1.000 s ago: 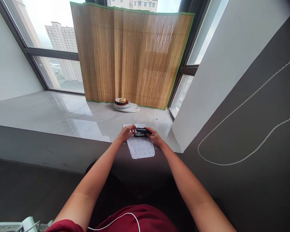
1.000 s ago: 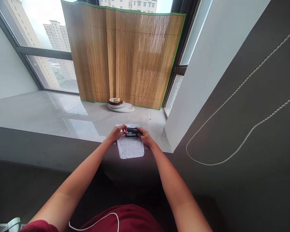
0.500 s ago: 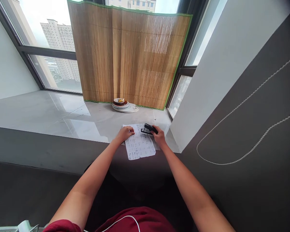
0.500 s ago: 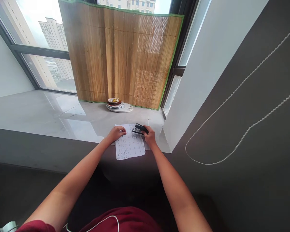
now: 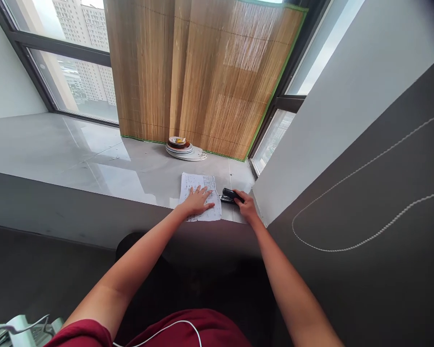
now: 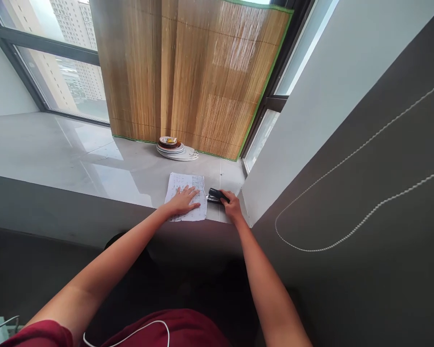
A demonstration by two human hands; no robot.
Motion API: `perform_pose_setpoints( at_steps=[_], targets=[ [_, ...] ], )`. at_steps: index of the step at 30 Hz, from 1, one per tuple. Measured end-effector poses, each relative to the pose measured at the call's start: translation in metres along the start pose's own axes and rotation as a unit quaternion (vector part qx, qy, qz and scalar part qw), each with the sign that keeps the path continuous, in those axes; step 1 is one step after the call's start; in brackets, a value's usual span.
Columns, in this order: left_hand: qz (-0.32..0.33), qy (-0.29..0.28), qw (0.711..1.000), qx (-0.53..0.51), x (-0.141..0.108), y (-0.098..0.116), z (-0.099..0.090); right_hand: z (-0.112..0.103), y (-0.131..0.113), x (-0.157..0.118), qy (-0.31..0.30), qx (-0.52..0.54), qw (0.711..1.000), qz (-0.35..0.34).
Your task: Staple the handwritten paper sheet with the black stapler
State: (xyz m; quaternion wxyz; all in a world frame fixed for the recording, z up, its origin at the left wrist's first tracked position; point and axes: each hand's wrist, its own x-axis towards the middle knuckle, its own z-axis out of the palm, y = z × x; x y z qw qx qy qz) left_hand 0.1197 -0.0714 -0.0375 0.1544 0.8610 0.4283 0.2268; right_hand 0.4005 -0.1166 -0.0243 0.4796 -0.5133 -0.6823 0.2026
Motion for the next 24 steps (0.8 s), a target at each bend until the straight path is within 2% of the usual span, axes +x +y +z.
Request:
perform_pose_setpoints(
  at_steps=[6, 10, 13, 18, 24],
  targets=[
    [0.006, -0.033, 0.999, 0.018, 0.011, 0.010, -0.014, 0.007, -0.010, 0.007, -0.035, 0.016, 0.999, -0.008],
    [0.070, -0.047, 0.995, 0.046, 0.001, 0.017, -0.027, 0.010, -0.016, 0.007, -0.010, -0.033, 0.999, -0.024],
    [0.105, -0.088, 0.990, 0.042, -0.006, 0.018, -0.035, 0.010, -0.017, 0.006, 0.002, -0.067, 0.997, -0.029],
    [0.104, -0.159, 0.981, 0.049, -0.008, 0.019, -0.042, 0.007, -0.015, 0.004, -0.021, -0.092, 0.995, -0.035],
    [0.098, -0.189, 0.975, 0.057, -0.009, 0.025, -0.045, 0.010, -0.022, -0.002, -0.059, -0.203, 0.976, -0.052]
  ],
)
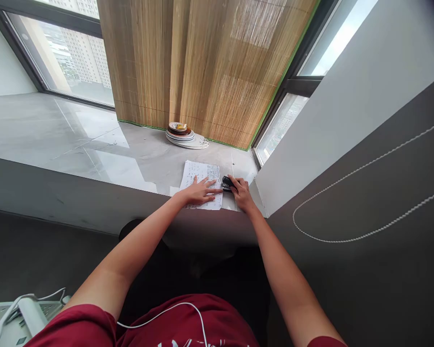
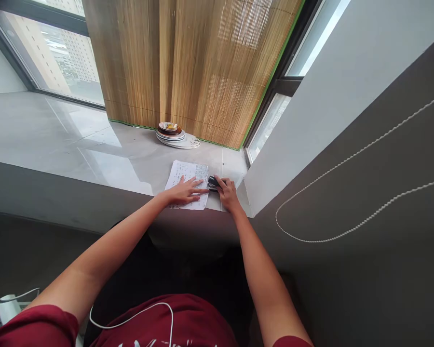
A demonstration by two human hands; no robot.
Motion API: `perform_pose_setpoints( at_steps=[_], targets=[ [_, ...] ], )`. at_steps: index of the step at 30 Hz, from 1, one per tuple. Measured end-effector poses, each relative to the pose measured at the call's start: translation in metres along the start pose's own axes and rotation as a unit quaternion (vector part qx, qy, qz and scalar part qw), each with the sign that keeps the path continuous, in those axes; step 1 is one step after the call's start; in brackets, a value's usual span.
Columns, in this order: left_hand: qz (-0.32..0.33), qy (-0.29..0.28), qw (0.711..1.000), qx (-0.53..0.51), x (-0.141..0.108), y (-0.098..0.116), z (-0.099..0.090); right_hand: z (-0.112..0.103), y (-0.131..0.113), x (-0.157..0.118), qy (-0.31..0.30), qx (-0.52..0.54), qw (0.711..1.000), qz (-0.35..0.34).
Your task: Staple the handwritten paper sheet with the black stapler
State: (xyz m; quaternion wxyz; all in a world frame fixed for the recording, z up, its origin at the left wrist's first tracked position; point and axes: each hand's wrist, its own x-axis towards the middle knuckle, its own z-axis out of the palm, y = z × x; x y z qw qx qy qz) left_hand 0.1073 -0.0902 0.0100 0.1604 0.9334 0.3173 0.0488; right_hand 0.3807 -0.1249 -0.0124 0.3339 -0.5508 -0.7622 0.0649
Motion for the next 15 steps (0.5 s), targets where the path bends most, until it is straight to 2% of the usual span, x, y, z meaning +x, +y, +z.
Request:
perform_pose_setpoints(
  at_steps=[10, 15],
  targets=[
    [0.014, 0.003, 1.000, 0.008, 0.007, 0.002, 0.008, 0.004, -0.005, 0.002, -0.027, -0.063, 0.995, -0.072],
    [0.013, 0.003, 1.000, 0.005, 0.010, 0.003, 0.009, 0.005, -0.009, 0.001, -0.019, -0.104, 0.991, -0.077]
  ],
)
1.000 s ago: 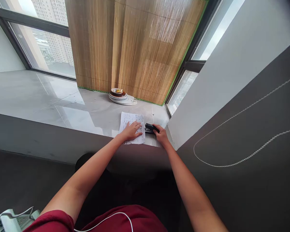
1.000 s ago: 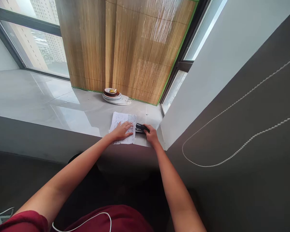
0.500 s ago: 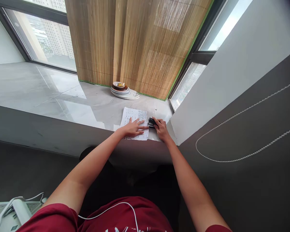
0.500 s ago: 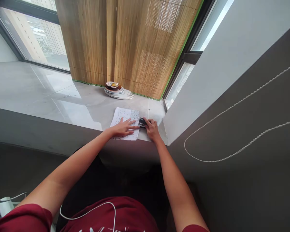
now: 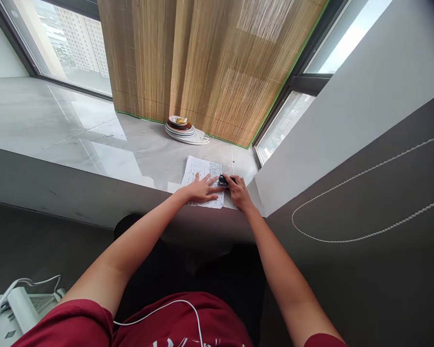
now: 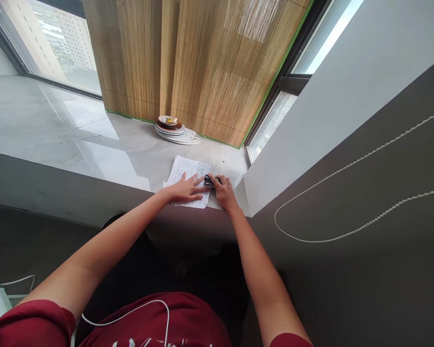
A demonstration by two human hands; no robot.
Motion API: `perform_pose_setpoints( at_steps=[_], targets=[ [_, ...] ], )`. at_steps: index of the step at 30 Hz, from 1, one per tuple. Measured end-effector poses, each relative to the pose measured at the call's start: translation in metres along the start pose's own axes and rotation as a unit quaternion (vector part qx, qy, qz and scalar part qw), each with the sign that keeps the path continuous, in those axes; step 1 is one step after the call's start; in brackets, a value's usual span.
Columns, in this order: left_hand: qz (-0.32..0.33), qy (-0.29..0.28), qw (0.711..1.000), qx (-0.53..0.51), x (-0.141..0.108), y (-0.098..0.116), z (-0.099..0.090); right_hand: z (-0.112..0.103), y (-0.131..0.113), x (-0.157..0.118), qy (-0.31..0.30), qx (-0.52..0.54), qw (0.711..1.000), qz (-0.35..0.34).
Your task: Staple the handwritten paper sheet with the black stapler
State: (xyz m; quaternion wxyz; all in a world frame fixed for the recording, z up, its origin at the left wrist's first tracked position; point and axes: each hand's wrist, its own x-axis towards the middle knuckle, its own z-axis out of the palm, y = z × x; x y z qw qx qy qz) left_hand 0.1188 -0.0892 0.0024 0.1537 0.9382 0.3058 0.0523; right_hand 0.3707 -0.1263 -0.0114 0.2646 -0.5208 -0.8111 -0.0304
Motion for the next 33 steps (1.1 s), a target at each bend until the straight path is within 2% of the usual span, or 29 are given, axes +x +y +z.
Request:
perform_pose_setpoints(
  at_steps=[13, 26, 33],
  targets=[
    [-0.002, 0.003, 1.000, -0.003, 0.002, 0.001, 0.002, 0.003, -0.003, 0.000, 0.003, -0.050, 0.999, -0.009],
    [0.004, 0.013, 1.000, -0.019, 0.001, 0.003, 0.000, -0.003, -0.014, 0.005, -0.037, -0.068, 0.997, 0.024],
    [-0.011, -0.005, 1.000, -0.006, -0.002, 0.007, -0.004, 0.001, -0.020, 0.008, -0.037, -0.085, 0.995, 0.022]
  ],
)
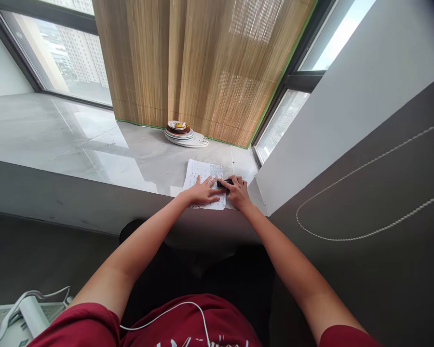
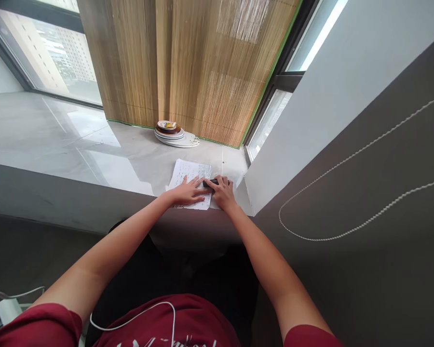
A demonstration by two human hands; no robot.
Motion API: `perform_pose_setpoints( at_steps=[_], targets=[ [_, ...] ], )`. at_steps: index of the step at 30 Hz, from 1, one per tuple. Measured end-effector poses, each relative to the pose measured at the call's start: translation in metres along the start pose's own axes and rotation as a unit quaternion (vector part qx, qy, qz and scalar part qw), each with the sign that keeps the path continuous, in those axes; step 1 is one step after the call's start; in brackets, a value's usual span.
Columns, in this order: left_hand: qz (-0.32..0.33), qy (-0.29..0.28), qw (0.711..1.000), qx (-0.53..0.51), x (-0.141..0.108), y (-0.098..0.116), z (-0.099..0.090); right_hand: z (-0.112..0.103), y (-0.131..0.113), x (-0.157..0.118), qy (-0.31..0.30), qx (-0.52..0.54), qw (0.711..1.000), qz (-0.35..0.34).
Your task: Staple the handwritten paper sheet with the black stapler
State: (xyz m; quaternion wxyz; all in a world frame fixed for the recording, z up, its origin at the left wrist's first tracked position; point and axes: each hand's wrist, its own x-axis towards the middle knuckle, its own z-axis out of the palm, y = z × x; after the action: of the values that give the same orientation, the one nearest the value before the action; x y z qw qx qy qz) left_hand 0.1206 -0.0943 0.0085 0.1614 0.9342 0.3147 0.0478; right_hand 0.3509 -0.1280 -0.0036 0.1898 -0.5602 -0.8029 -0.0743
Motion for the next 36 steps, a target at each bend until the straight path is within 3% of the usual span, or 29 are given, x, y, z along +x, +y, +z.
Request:
perform_pose_setpoints(
  at_steps=[5, 10, 13, 16, 18, 20, 22, 25, 27, 29, 32, 36],
  targets=[
    [-0.013, -0.012, 1.000, 0.010, -0.002, 0.002, -0.005, 0.002, 0.004, -0.006, 0.037, 0.037, 0.998, 0.025],
    [-0.003, 0.004, 1.000, 0.016, -0.002, 0.002, -0.001, -0.002, 0.006, -0.004, 0.121, 0.026, 0.982, 0.141],
    [0.011, 0.096, 0.994, 0.046, -0.004, 0.005, -0.002, -0.005, -0.009, 0.018, 0.171, 0.041, 0.966, 0.189],
    [-0.029, 0.243, 0.968, 0.054, -0.015, 0.001, -0.014, 0.001, -0.041, 0.050, 0.147, 0.103, 0.970, 0.163],
    [-0.097, 0.321, 0.941, 0.050, -0.030, -0.015, -0.028, 0.012, -0.067, 0.067, 0.107, 0.143, 0.975, 0.132],
    [-0.165, 0.350, 0.920, 0.062, -0.052, -0.045, -0.043, 0.023, -0.088, 0.078, 0.073, 0.166, 0.976, 0.122],
    [-0.255, 0.313, 0.911, 0.090, -0.080, -0.085, -0.053, 0.032, -0.098, 0.081, 0.059, 0.174, 0.975, 0.125],
    [-0.397, 0.193, 0.891, 0.107, -0.121, -0.143, -0.058, 0.035, -0.090, 0.076, 0.054, 0.164, 0.976, 0.135],
    [-0.423, 0.140, 0.890, 0.095, -0.139, -0.167, -0.056, 0.035, -0.072, 0.069, 0.063, 0.149, 0.975, 0.151],
    [-0.436, 0.137, 0.884, 0.104, -0.146, -0.175, -0.053, 0.034, -0.051, 0.062, 0.084, 0.135, 0.973, 0.168],
    [-0.437, 0.149, 0.880, 0.113, -0.143, -0.172, -0.050, 0.036, -0.020, 0.055, 0.103, 0.141, 0.970, 0.172],
    [-0.429, 0.155, 0.882, 0.116, -0.140, -0.167, -0.050, 0.033, 0.018, 0.065, 0.125, 0.155, 0.957, 0.211]
  ],
)
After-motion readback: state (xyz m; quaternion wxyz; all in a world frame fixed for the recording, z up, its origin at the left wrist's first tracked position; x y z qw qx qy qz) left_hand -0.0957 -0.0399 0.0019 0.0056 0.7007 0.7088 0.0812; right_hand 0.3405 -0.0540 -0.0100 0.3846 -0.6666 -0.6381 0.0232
